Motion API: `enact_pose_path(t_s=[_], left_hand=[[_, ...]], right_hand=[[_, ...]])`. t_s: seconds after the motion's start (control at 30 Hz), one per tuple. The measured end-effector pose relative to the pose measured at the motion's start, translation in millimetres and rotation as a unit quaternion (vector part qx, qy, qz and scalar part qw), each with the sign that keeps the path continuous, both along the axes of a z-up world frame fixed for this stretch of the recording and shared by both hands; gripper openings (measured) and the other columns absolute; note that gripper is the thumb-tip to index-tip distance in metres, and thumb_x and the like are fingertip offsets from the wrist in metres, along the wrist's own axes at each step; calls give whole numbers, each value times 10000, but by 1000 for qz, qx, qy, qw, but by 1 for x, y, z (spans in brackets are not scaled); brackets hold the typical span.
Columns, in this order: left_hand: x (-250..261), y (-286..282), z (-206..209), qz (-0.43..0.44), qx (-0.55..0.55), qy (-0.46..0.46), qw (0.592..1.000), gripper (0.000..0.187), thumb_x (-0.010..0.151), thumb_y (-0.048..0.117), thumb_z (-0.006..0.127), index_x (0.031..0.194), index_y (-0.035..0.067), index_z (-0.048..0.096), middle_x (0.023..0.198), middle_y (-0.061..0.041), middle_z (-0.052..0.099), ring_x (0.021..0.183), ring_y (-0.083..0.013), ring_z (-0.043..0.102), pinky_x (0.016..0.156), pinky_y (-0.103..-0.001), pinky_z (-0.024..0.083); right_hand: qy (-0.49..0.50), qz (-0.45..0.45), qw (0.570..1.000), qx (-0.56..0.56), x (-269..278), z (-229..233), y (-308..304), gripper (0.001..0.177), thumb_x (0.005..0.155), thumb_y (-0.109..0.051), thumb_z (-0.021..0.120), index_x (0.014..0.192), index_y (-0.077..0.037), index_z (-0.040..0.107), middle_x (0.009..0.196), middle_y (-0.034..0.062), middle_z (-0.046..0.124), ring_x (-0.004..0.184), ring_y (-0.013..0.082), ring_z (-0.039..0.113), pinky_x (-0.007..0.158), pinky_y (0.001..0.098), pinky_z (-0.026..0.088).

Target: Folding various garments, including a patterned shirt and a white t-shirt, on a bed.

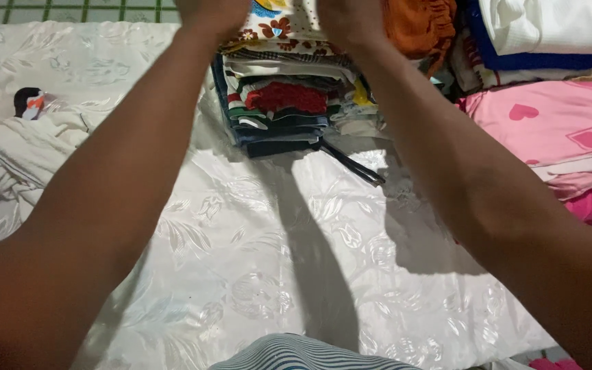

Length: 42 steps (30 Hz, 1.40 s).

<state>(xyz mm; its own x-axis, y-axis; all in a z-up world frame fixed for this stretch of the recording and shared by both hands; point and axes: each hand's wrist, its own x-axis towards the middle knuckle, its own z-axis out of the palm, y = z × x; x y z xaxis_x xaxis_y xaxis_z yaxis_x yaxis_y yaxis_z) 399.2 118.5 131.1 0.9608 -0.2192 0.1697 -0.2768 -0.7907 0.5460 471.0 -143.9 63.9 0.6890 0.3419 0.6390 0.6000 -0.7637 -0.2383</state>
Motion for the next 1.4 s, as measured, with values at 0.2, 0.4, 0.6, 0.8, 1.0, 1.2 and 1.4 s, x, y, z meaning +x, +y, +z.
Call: enact_pose_path(t_s=[0.2, 0.4, 0.6, 0.8, 1.0, 1.2, 1.4], left_hand=[[-9, -23, -26, 71, 93, -20, 993, 477, 1022, 465, 506, 1413, 195, 546, 1388, -171, 582, 1324, -386, 502, 1134, -759, 170], [-10, -23, -33, 65, 123, 33, 990, 642, 1023, 519, 427, 1599, 281, 275, 1678, -78, 212, 1550, -391, 127, 1157, -761, 114], [0, -25, -35, 82, 110, 64, 989, 636, 1028, 532, 374, 1620, 376, 203, 1719, 0, 100, 1568, -372, 32, 1194, -748, 81], [-40, -19, 6, 83, 100, 33, 991, 628, 1047, 521, 431, 1624, 302, 315, 1720, -73, 179, 1604, -361, 54, 1210, -758, 75], [-103, -36, -7, 114, 68, -87, 987, 649, 1054, 467, 454, 1628, 215, 290, 1712, -96, 147, 1573, -385, 46, 1178, -769, 39], [-168, -50, -18, 130, 57, -63, 988, 608, 1048, 399, 394, 1624, 269, 252, 1711, -49, 106, 1574, -338, 14, 1178, -749, -16], [-214, -48, -67, 151, 67, -55, 985, 581, 1028, 392, 389, 1583, 253, 287, 1708, -61, 201, 1568, -358, 103, 1164, -770, -6]], right_hand=[[16, 30, 998, -62, -71, 22, 51, 344, 1142, -368, 481, 1329, -141, 659, 1168, 133, 715, 1066, 305, 662, 941, 580, 492], [48, -60, 990, -119, -61, -6, 49, 460, 1107, -425, 430, 1507, -206, 491, 1508, 174, 461, 1389, 388, 372, 1080, 669, 220], [98, -40, 990, -94, -76, 17, 52, 456, 1122, -403, 429, 1515, -180, 487, 1564, 160, 422, 1450, 400, 339, 1156, 622, 258], [121, -52, 991, -29, -90, 26, 44, 516, 1144, -434, 443, 1573, -147, 419, 1624, 153, 390, 1512, 344, 364, 1230, 577, 268], [115, -91, 989, 6, -165, 43, 65, 556, 1107, -412, 489, 1592, -159, 384, 1679, 181, 277, 1554, 355, 234, 1250, 579, 156], [108, -69, 991, 47, -222, 21, 74, 545, 1084, -318, 540, 1599, -187, 416, 1690, 160, 286, 1571, 366, 242, 1284, 542, 200], [117, -34, 990, 73, -294, 12, 80, 541, 1032, -235, 606, 1548, -142, 474, 1656, 169, 328, 1507, 396, 360, 1185, 488, 362]])
